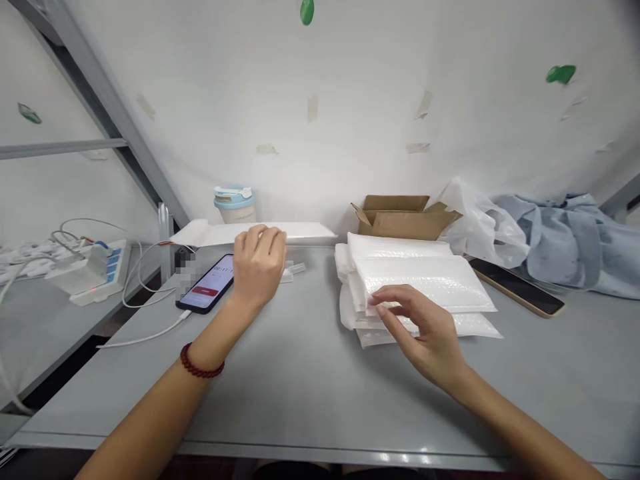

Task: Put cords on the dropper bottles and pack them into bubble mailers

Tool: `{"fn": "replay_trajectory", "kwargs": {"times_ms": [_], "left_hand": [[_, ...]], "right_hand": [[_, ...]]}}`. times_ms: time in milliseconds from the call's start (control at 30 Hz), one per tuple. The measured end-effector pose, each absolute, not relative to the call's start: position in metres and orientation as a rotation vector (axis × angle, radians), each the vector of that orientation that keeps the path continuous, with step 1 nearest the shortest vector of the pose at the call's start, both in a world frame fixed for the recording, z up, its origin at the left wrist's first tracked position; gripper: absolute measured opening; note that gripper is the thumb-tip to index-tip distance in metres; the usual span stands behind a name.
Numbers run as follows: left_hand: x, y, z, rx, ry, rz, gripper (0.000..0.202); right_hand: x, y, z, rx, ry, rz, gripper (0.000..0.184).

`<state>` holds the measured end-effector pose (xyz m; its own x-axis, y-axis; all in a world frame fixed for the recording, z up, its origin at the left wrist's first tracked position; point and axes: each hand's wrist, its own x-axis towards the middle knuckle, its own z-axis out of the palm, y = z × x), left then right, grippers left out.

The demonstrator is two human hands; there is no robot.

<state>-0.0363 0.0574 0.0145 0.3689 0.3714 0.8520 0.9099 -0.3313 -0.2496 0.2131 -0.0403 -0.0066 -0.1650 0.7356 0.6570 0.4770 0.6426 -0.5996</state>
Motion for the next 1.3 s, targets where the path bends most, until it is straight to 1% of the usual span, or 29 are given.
{"fn": "replay_trajectory", "kwargs": {"times_ms": [67,167,233,300,367,400,500,567,600,700,767,800,933,967,1033,1133,1300], "left_hand": [[-0.038,0.048,0.015,-1.832,-0.995,-1.068,0.022],[-0.028,0.027,0.004,-2.039,-0.850,-1.176,0.023],[-0.016,0.014,-0.008,-2.316,-0.771,-1.157,0.027],[-0.003,0.004,-0.017,-2.619,-0.712,-1.035,0.029],[0.005,0.002,-0.020,-2.761,-0.669,-0.939,0.029],[0.006,0.004,-0.019,-2.754,-0.698,-0.937,0.027],[-0.005,0.018,-0.008,-2.473,-1.045,-1.143,0.020],[-0.019,0.031,0.002,-2.192,-1.369,-1.385,0.022],[-0.025,0.037,0.007,-2.143,-1.542,-1.494,0.027],[-0.038,0.048,0.015,-2.479,-2.084,-1.780,0.038],[-0.037,0.048,0.014,-2.786,-2.319,-1.865,0.035],[-0.035,0.047,0.013,-2.911,-2.349,-1.873,0.031],[-0.017,0.033,0.008,-3.421,-2.057,-1.739,0.018],[-0.012,0.028,0.007,-3.541,-1.977,-1.684,0.017],[-0.006,0.021,0.006,-3.657,-1.918,-1.619,0.016],[-0.002,0.016,0.005,-3.623,-1.976,-1.590,0.016],[0.000,0.018,0.001,-3.471,-2.011,-1.591,0.018]], "right_hand": [[0.214,-0.039,-0.007,-0.909,-1.847,0.037,0.027],[0.215,-0.038,-0.010,-0.868,-1.835,-0.541,0.043],[0.215,-0.039,-0.013,-0.872,-1.840,-0.873,0.043],[0.215,-0.039,-0.015,-0.906,-1.922,-1.038,0.032],[0.215,-0.037,-0.016,-0.984,-2.015,-1.022,0.017],[0.215,-0.035,-0.017,-1.028,-2.032,-0.979,0.013],[0.219,-0.028,-0.016,-1.114,-1.999,-0.879,0.017],[0.221,-0.024,-0.016,-1.136,-1.982,-0.860,0.018],[0.221,-0.023,-0.016,-1.145,-1.981,-0.852,0.018],[0.219,-0.025,-0.016,-1.170,-2.015,-0.780,0.015],[0.214,-0.030,-0.017,-1.193,-2.075,-0.664,0.012],[0.211,-0.033,-0.017,-1.206,-2.108,-0.609,0.016],[0.201,-0.043,-0.020,-1.232,-2.261,-0.544,0.056],[0.200,-0.045,-0.021,-1.235,-2.299,-0.538,0.063],[0.199,-0.047,-0.023,-1.234,-2.347,-0.506,0.071],[0.200,-0.049,-0.024,-1.206,-2.335,-0.488,0.071],[0.199,-0.049,-0.023,-1.114,-2.266,-0.532,0.056]]}}
